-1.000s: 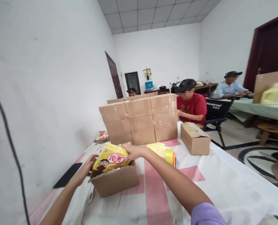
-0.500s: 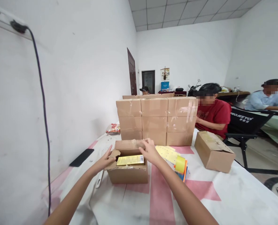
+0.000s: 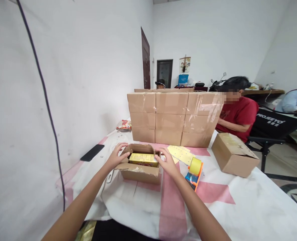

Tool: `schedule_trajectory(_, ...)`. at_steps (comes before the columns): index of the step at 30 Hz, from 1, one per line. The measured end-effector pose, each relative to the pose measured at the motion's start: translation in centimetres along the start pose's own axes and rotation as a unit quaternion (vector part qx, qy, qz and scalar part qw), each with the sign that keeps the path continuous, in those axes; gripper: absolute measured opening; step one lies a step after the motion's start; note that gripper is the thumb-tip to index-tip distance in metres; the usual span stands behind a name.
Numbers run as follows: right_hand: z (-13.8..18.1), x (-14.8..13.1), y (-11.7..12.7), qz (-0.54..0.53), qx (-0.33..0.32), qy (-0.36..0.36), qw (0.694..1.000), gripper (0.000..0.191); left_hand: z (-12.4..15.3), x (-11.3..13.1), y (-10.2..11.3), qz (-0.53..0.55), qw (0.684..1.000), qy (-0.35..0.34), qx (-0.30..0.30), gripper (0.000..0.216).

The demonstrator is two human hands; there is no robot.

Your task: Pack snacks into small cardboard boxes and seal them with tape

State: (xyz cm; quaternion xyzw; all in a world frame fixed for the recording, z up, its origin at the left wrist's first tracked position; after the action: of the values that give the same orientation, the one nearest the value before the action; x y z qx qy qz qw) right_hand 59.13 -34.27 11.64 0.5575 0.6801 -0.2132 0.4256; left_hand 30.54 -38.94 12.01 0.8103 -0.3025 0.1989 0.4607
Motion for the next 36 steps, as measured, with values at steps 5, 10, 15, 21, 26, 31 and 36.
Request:
schedule_trajectory(5,-2.4,1.1,-0.3,0.037,-0.02,-0.07,0.997,0.046,-2.3,0.5,0.4,-0.042,0.999,0.004,-0.027,0.045)
schedule_trajectory(10,-4.5,-1.2,-0.7,0.088,-0.073,-0.001,0.993,0.027,-4.6,0.9,1.1,-0.087,0.995,-0.036,-0.019,0.025)
schedule_trajectory(15,-3.1,-1.9,-0.8,0.106,-0.17,0.066,0.978,0.037,-4.1,0.4,0.9,-0.095,0.987,-0.102,-0.085,0.035)
schedule_trajectory(21,1.1,-1.3,0.9,0.129,-0.203,0.014,0.971,0.046,0.1,0.4,2.3,-0.055,0.98,-0.146,-0.122,0.045)
schedule_trajectory(26,4.1,-1.7,0.5,0.147,-0.193,0.026,0.97,0.073,3.2,2.4,3.0,-0.023,0.979,-0.174,-0.101,0.057)
schedule_trajectory(31,5.8,-0.5,-0.2,0.118,-0.091,0.033,0.988,0.084,1.6,3.0,3.1,-0.135,0.986,-0.033,0.089,0.039)
schedule_trajectory(36,10.6,-2.7,4.4,0.199,0.159,0.082,0.963,0.058,-0.5,3.6,-0.1,-0.287,0.956,0.033,0.038,0.053)
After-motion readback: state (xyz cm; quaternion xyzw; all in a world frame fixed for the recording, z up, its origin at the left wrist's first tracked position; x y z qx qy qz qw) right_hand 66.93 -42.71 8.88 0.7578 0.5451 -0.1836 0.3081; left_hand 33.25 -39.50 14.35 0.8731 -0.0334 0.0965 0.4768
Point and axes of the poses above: each hand's wrist, its own z-axis away from the middle knuckle, its own y-axis out of the back of the hand, x = y × z, the point moved 8 cm from there along -z, towards the middle knuckle, and after that the axes turned 11 degrees about -z, right-handed, at the moved point
